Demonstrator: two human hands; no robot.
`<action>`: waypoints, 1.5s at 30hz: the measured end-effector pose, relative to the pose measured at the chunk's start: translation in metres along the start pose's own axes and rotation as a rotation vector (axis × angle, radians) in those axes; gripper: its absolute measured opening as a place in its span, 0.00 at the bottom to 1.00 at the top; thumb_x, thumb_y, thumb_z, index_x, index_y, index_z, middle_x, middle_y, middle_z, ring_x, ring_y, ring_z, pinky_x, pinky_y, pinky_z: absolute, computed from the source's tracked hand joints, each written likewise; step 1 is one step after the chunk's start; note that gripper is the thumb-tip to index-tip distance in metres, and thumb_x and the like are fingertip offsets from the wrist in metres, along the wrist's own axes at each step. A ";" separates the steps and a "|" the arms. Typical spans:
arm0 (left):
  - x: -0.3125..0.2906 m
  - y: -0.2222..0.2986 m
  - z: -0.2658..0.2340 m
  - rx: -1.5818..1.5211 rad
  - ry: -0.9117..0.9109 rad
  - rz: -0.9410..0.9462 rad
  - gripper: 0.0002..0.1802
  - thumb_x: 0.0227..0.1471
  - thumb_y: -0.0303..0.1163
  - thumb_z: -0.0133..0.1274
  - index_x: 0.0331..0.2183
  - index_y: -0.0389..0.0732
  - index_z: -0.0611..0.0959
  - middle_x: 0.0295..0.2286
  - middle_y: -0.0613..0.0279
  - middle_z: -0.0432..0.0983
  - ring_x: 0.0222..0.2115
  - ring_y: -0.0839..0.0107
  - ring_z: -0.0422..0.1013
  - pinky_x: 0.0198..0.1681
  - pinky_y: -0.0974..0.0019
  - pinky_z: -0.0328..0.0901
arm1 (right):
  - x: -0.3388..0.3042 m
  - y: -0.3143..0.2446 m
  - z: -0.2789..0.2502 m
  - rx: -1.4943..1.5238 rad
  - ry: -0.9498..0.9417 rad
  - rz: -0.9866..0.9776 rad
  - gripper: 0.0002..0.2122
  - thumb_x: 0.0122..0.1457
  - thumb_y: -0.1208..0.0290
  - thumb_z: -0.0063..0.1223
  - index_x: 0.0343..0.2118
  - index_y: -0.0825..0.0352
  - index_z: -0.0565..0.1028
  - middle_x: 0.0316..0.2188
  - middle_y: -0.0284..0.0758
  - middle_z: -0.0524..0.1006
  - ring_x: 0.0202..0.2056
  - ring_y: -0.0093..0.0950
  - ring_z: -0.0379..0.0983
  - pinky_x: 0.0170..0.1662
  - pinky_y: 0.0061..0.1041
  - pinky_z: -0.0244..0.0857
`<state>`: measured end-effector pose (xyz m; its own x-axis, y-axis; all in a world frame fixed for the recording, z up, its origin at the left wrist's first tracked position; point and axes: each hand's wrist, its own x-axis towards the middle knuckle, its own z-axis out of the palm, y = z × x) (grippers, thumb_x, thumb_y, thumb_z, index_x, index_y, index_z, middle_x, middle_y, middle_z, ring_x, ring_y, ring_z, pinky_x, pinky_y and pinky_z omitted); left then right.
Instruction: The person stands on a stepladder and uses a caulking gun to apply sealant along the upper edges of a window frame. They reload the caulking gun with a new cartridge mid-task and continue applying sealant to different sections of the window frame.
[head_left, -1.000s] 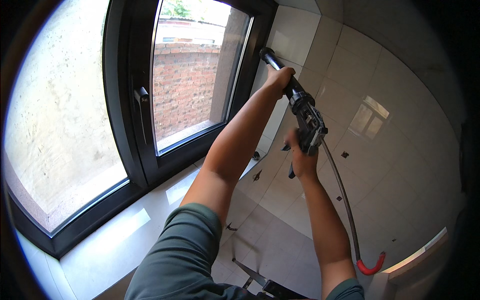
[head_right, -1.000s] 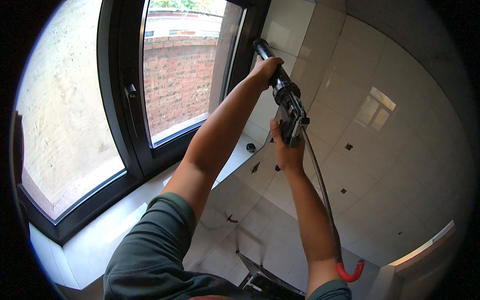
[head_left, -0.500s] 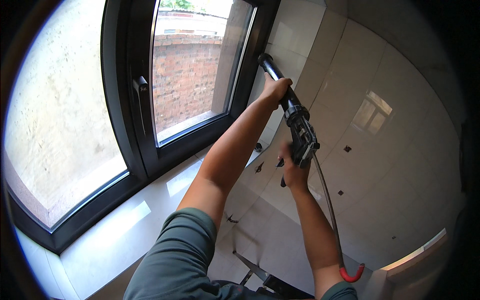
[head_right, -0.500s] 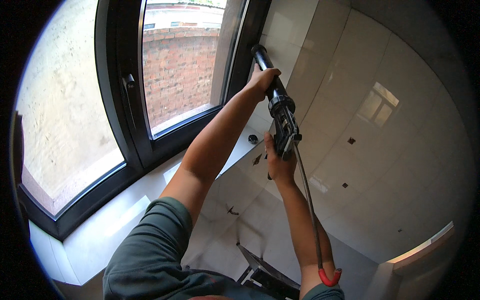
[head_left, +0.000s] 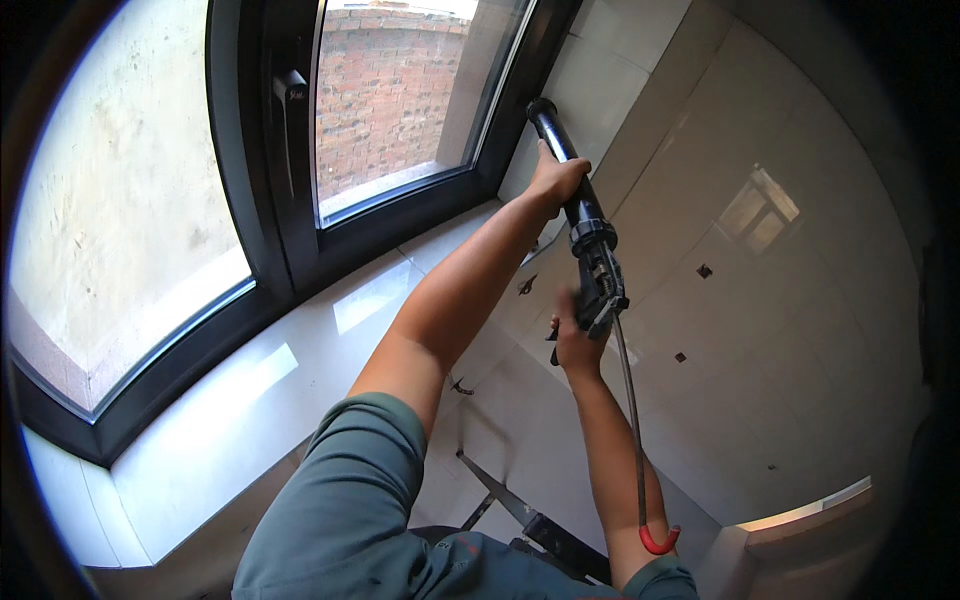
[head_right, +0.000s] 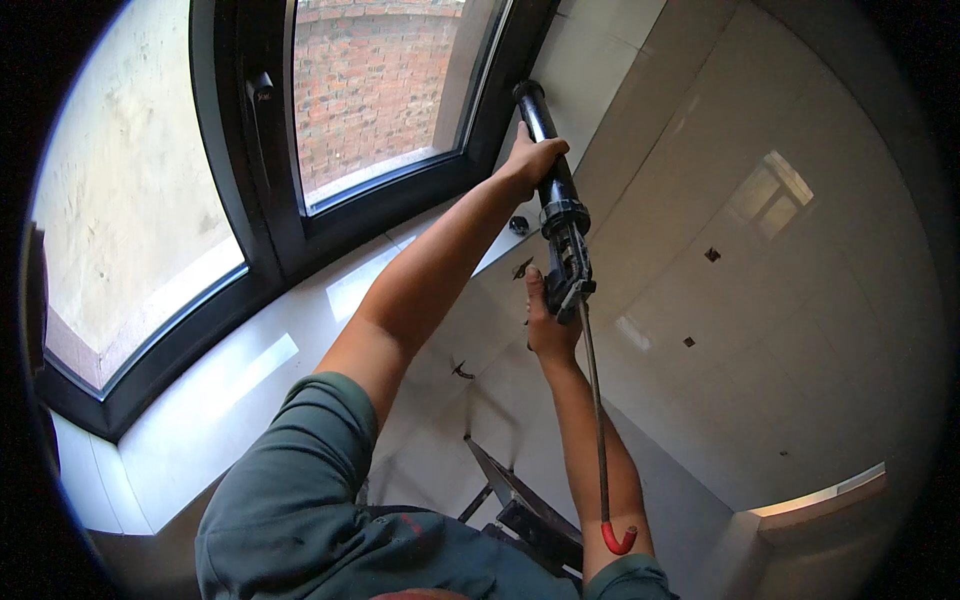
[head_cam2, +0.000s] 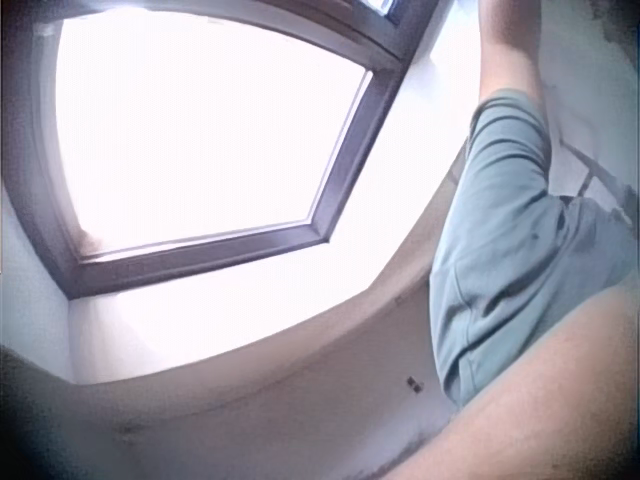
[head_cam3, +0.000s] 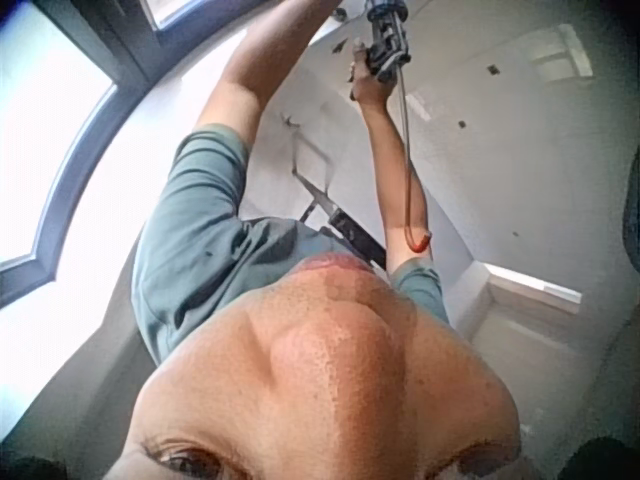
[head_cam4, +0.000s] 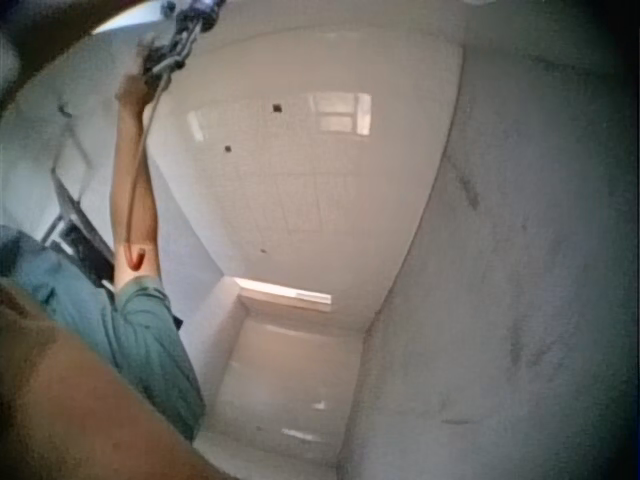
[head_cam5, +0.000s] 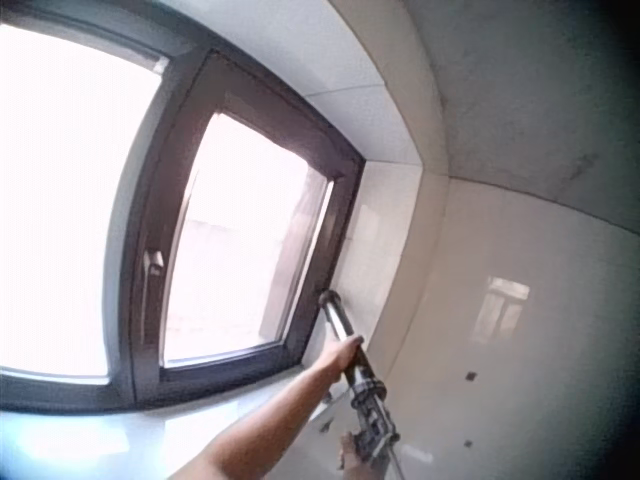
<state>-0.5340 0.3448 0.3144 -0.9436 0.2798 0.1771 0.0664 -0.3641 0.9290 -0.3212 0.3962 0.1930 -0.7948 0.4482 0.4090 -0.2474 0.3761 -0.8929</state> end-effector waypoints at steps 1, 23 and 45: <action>0.004 -0.007 0.001 0.016 0.009 -0.012 0.56 0.44 0.35 0.60 0.67 0.34 0.46 0.39 0.41 0.75 0.31 0.57 0.78 0.34 0.56 0.74 | 0.002 0.011 -0.001 0.006 0.003 -0.002 0.14 0.64 0.59 0.62 0.38 0.65 0.73 0.23 0.28 0.73 0.22 0.19 0.70 0.27 0.21 0.66; 0.023 -0.086 -0.001 0.026 0.057 -0.094 0.63 0.43 0.36 0.61 0.70 0.38 0.40 0.40 0.45 0.75 0.31 0.60 0.76 0.34 0.58 0.73 | 0.011 0.074 -0.016 0.048 -0.132 -0.161 0.15 0.67 0.57 0.57 0.42 0.68 0.75 0.37 0.33 0.78 0.39 0.26 0.75 0.46 0.30 0.70; 0.018 -0.140 -0.009 0.042 0.107 -0.174 0.47 0.43 0.36 0.61 0.62 0.42 0.57 0.34 0.53 0.72 0.28 0.62 0.73 0.30 0.56 0.71 | -0.006 0.103 -0.016 -0.181 -0.018 0.003 0.20 0.63 0.53 0.61 0.25 0.67 0.78 0.18 0.36 0.77 0.24 0.33 0.75 0.32 0.34 0.69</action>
<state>-0.5636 0.3924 0.1848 -0.9709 0.2384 -0.0211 -0.0896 -0.2802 0.9558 -0.3329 0.4447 0.1016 -0.8057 0.4352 0.4018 -0.1426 0.5158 -0.8448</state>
